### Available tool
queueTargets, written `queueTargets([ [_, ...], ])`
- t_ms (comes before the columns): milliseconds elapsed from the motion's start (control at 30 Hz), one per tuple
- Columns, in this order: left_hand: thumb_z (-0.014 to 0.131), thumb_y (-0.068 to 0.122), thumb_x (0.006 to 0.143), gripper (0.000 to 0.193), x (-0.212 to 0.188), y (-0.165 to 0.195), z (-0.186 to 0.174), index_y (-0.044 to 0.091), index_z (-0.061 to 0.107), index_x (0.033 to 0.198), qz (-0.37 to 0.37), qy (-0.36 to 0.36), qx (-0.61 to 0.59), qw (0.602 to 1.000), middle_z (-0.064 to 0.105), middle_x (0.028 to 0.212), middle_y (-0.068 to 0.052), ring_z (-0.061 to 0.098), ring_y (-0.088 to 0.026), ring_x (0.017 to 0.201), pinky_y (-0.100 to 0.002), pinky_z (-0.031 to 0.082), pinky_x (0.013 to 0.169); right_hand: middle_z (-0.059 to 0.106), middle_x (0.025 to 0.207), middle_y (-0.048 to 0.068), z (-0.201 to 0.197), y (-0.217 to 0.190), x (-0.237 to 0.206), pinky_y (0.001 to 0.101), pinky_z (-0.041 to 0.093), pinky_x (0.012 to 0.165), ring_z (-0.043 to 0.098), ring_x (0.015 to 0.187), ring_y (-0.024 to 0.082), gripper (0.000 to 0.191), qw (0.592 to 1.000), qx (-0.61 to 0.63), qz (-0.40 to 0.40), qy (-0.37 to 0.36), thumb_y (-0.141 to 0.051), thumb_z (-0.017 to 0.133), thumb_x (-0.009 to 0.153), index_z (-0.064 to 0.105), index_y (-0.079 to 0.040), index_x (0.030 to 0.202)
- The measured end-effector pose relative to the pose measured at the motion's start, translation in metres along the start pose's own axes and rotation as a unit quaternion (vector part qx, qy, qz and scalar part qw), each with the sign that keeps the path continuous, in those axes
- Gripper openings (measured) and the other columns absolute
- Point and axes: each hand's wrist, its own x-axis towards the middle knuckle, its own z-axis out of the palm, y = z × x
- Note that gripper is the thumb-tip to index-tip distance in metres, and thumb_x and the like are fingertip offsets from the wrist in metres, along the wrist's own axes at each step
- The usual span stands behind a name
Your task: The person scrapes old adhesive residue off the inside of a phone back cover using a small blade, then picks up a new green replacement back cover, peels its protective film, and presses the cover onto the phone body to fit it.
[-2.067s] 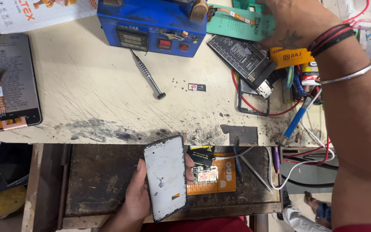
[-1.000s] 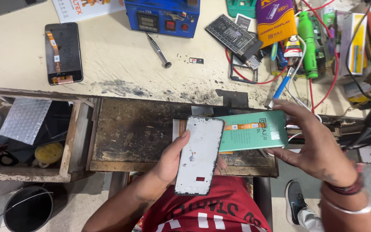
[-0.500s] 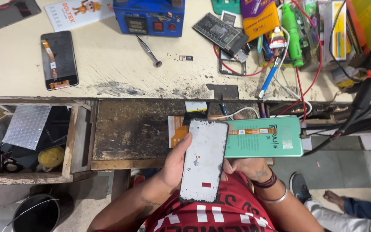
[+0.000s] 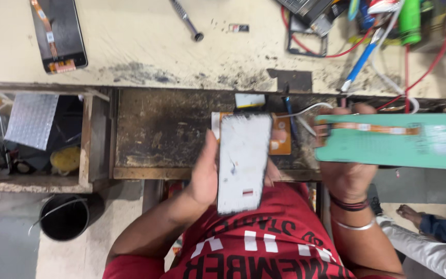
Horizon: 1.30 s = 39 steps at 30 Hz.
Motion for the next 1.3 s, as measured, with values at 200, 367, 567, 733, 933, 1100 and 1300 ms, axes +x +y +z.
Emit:
queueTargets([
  [200, 0.033, 0.076, 0.11, 0.096, 0.007, 0.013, -0.007, -0.01, 0.032, 0.154, 0.112, 0.044, 0.169, 0.978, 0.057, 0.129, -0.015, 0.06, -0.022, 0.114, -0.038, 0.049, 0.104, 0.064, 0.131, 0.011, 0.024, -0.026, -0.007, 0.0426, 0.051, 0.109, 0.063, 0.122, 0.027, 0.082, 0.998, -0.039, -0.044, -0.03, -0.044, 0.08, 0.093, 0.038, -0.004, 0.151],
  [367, 0.057, 0.075, 0.095, 0.118, 0.01, 0.029, 0.011, -0.003, 0.006, 0.169, 0.124, 0.067, 0.292, 0.946, 0.051, 0.144, -0.014, 0.059, -0.022, 0.125, -0.041, 0.052, 0.108, 0.07, 0.119, 0.016, 0.037, -0.046, -0.011, 0.0385, 0.055, 0.094, 0.069, 0.103, 0.026, 0.074, 0.916, -0.38, 0.022, -0.128, -0.037, 0.085, 0.073, 0.058, 0.003, 0.128],
  [567, 0.071, 0.073, 0.087, 0.131, 0.009, 0.046, 0.02, -0.003, 0.003, 0.168, 0.103, 0.076, 0.321, 0.938, 0.049, 0.147, -0.014, 0.056, -0.025, 0.136, -0.043, 0.05, 0.116, 0.069, 0.119, 0.013, 0.037, -0.042, -0.011, 0.0353, 0.054, 0.099, 0.069, 0.112, 0.022, 0.082, 0.854, -0.475, 0.021, -0.212, -0.026, 0.095, 0.058, 0.063, 0.004, 0.127],
  [733, 0.075, 0.071, 0.085, 0.134, 0.009, 0.049, 0.022, -0.005, 0.003, 0.168, 0.106, 0.075, 0.315, 0.94, 0.05, 0.148, -0.015, 0.057, -0.026, 0.137, -0.044, 0.048, 0.118, 0.068, 0.124, 0.014, 0.029, -0.044, -0.013, 0.038, 0.052, 0.108, 0.065, 0.126, 0.027, 0.07, 0.863, -0.45, 0.015, -0.227, -0.023, 0.095, 0.06, 0.066, -0.001, 0.12],
  [933, 0.078, 0.066, 0.086, 0.132, 0.007, 0.052, 0.023, -0.006, 0.003, 0.168, 0.114, 0.075, 0.313, 0.94, 0.05, 0.146, -0.015, 0.057, -0.025, 0.135, -0.045, 0.048, 0.12, 0.069, 0.123, 0.014, 0.026, -0.045, -0.014, 0.039, 0.05, 0.108, 0.066, 0.123, 0.026, 0.076, 0.859, -0.458, 0.024, -0.227, -0.023, 0.095, 0.058, 0.065, 0.001, 0.124],
  [1100, 0.084, 0.058, 0.088, 0.125, 0.003, 0.054, 0.022, -0.005, 0.012, 0.168, 0.108, 0.042, 0.329, 0.937, 0.05, 0.149, -0.017, 0.056, -0.026, 0.14, -0.042, 0.047, 0.121, 0.069, 0.122, 0.012, 0.028, -0.047, -0.011, 0.0384, 0.049, 0.111, 0.065, 0.127, 0.027, 0.073, 0.855, -0.462, 0.007, -0.237, -0.023, 0.096, 0.06, 0.066, 0.0, 0.123],
  [1300, 0.087, 0.051, 0.088, 0.103, -0.005, 0.047, 0.018, 0.0, 0.033, 0.159, 0.073, 0.002, 0.409, 0.91, 0.05, 0.148, -0.015, 0.056, -0.028, 0.135, -0.042, 0.05, 0.112, 0.06, 0.137, 0.016, 0.034, -0.039, -0.006, 0.0363, 0.051, 0.109, 0.063, 0.124, 0.024, 0.08, 0.894, -0.376, 0.021, -0.243, -0.023, 0.095, 0.067, 0.06, 0.002, 0.135],
])
